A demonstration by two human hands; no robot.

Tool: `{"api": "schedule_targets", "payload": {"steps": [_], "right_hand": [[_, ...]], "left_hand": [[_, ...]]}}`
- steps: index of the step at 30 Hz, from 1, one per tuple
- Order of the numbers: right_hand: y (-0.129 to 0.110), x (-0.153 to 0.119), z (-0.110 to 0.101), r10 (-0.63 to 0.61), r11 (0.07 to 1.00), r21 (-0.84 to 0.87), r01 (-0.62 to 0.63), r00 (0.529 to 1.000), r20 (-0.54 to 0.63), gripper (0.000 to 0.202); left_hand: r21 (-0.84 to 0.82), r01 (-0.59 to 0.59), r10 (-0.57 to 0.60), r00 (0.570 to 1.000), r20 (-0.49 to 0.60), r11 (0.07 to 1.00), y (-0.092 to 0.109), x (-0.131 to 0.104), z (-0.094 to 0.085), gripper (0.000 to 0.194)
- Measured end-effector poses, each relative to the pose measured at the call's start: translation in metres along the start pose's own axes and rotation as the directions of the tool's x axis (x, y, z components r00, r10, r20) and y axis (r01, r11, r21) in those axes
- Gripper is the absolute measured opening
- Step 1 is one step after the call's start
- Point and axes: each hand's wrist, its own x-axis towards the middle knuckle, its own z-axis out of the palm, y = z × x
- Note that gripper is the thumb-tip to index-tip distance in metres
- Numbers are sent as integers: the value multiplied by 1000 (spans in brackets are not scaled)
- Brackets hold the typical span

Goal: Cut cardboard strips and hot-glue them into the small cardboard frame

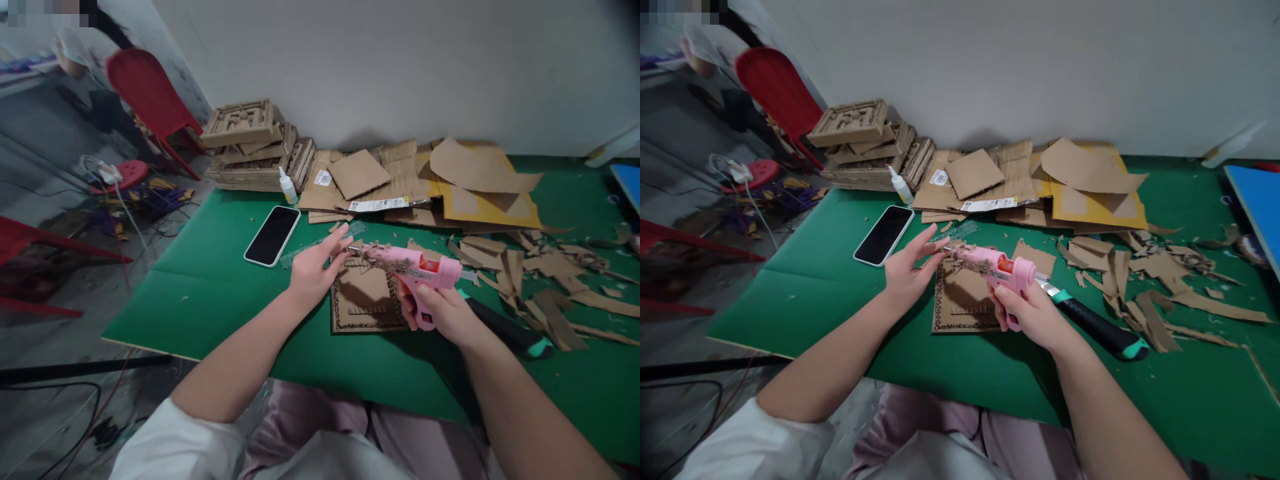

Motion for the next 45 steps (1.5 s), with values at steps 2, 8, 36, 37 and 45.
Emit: {"api": "schedule_targets", "payload": {"steps": [2,8,36,37,45], "right_hand": [[0,1,0,6,1000,-6,-6,1000,-2,41],[1,1,-5,4,1000,-11,-4,1000,-26,40],[-7,1,-4,55,992,123,-42,993,-107,45],[-7,1,-4,62,991,129,-48,993,-102,46],[-10,0,-3,98,987,130,-90,993,-60,47]], "left_hand": [[-2,6,-6,1000,-1,1000,0,0,0,49],[-51,26,-27,1000,-12,998,-1,-1,1,52],[-111,74,-76,997,-14,991,-5,-4,0,52],[-103,70,-72,997,-11,992,-5,-4,0,52],[-27,17,-17,1000,-5,999,-3,-2,-1,53]]}}
